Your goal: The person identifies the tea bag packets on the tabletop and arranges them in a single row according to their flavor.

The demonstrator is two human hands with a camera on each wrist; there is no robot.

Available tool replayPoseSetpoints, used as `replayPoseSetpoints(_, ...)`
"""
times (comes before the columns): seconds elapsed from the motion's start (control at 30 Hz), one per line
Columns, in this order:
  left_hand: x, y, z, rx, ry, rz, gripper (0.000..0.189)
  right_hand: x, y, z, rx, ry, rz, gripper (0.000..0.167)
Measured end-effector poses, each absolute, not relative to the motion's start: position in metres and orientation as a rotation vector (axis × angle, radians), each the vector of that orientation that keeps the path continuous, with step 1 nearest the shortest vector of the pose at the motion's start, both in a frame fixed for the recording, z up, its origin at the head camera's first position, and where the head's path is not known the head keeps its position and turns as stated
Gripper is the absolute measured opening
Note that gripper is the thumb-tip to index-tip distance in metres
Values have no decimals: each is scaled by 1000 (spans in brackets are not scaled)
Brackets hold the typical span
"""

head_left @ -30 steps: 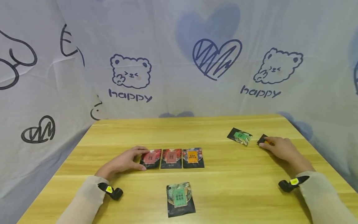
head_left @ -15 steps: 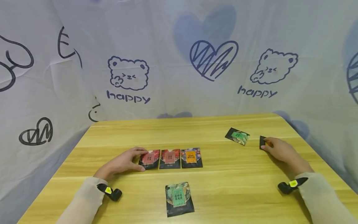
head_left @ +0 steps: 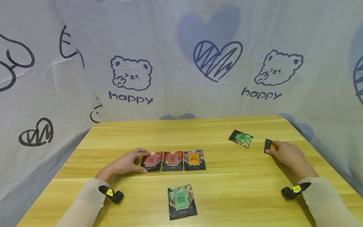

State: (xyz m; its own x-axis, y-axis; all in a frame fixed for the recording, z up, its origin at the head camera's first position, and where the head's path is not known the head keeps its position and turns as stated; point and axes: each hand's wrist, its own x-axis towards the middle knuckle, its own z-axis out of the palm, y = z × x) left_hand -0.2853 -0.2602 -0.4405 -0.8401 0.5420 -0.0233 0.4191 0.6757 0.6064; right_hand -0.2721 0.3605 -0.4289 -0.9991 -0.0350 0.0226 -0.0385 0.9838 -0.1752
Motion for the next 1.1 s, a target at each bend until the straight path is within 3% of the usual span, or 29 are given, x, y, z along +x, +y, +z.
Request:
replayPoseSetpoints(0.3, -284, -259, -439, 757, 2676, 902, 78, -277, 361, -430, 186, -3091, 392, 72)
replayPoseSetpoints(1.1, -283, -260, -438, 753, 2681, 895, 78, -271, 344, -425, 205, -3170, 551, 78)
